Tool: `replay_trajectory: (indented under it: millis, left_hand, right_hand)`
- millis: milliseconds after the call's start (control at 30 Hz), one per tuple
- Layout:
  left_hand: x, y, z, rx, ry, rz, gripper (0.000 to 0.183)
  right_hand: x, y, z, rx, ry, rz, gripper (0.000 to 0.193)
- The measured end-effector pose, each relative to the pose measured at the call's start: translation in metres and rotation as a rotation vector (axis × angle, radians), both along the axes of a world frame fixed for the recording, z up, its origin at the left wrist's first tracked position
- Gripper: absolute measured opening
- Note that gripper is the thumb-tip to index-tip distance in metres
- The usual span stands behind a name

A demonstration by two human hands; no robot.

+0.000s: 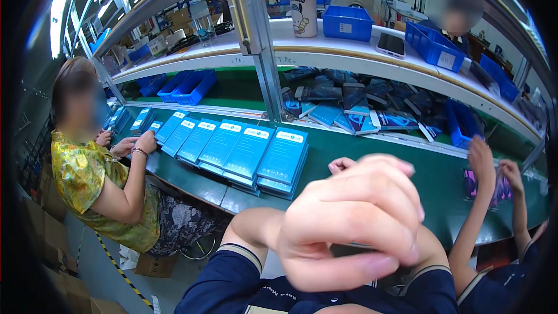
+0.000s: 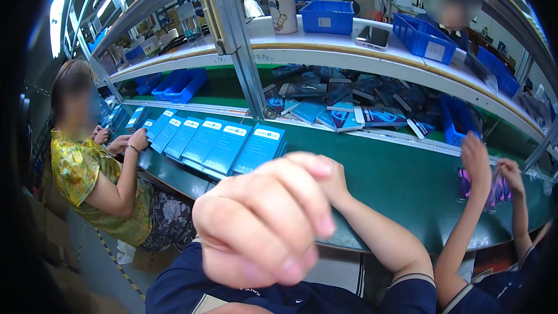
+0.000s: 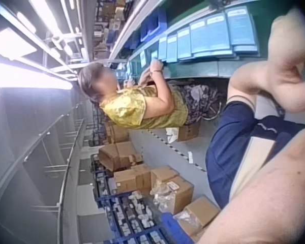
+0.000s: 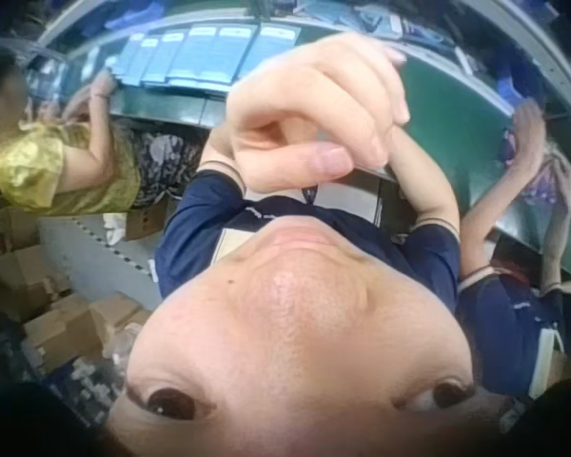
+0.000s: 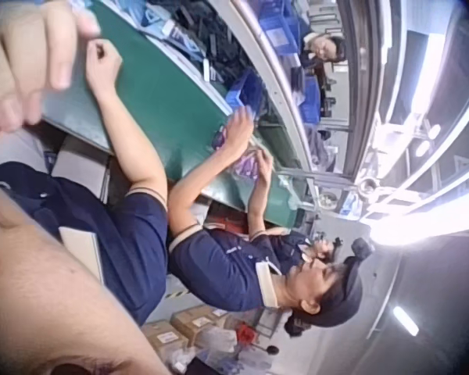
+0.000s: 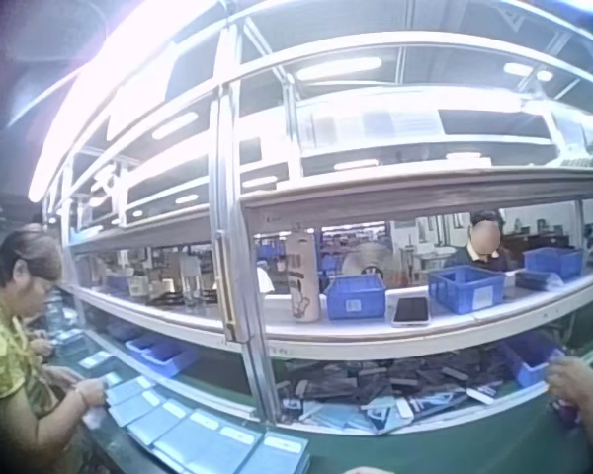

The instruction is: The worker is assembling small electronic components, possibly phone screen protectors or similar accessories, by applying adhesive strips and packaging them on a factory assembly line.

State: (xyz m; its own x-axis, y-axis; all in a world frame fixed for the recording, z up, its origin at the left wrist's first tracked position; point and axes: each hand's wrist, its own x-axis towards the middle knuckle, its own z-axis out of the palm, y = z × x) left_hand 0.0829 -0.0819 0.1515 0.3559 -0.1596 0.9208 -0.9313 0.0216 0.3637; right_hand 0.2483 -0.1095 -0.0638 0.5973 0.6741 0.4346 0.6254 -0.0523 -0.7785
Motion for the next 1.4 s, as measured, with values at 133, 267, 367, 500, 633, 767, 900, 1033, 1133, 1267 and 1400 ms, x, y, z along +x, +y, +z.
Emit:
replay_trajectory:
  millis: [133, 267, 367, 500, 633, 767, 900, 1033, 1133, 1267, 1400]
  left_hand:
    - [-0.011, 0.008, -0.013, -0.249, 0.334, -0.564, 0.042]
    - [-0.006, 0.017, 0.012, -0.024, 0.275, -0.799, 0.062]
    - [-0.010, 0.011, 0.012, -0.165, 0.236, -0.875, 0.060]
    - [-0.003, 0.013, 0.020, -0.130, 0.059, -0.880, 0.057]
    - [-0.003, 0.017, 0.018, -0.162, 0.043, -0.943, 0.057]
    - [-0.004, 0.019, 0.010, -0.160, 0.036, -0.946, 0.056]
    - [-0.003, 0.018, 0.024, -0.196, -0.104, -0.813, 0.052]
    - [-0.007, 0.020, 0.021, -0.151, -0.068, -0.799, 0.051]
    - [-0.003, 0.019, 0.019, -0.145, -0.080, -0.783, 0.050]
    - [0.000, 0.018, 0.012, -0.147, -0.090, -0.768, 0.049]
    - [0.004, 0.015, 0.004, -0.153, -0.097, -0.754, 0.049]
  right_hand:
    - [-0.008, 0.014, -0.018, 0.095, 0.341, 0.069, 0.013]
    - [-0.006, 0.002, -0.008, 0.119, 0.261, 0.068, 0.012]
    - [-0.008, 0.002, -0.003, 0.103, 0.299, 0.092, 0.013]
    - [-0.008, 0.002, -0.004, 0.083, 0.308, 0.109, 0.013]
    - [-0.007, 0.002, -0.003, 0.068, 0.285, 0.097, 0.011]
    - [-0.009, 0.003, -0.001, 0.030, 0.276, 0.101, 0.010]
    - [-0.007, 0.004, -0.007, 0.050, 0.289, 0.080, 0.012]
    - [-0.009, 0.005, -0.004, 0.054, 0.271, 0.081, 0.012]
    - [-0.010, 0.004, -0.005, 0.038, 0.257, 0.091, 0.012]
    - [-0.009, 0.002, -0.002, 0.035, 0.262, 0.100, 0.012]
    - [-0.009, 0.002, -0.002, 0.018, 0.237, 0.096, 0.013]
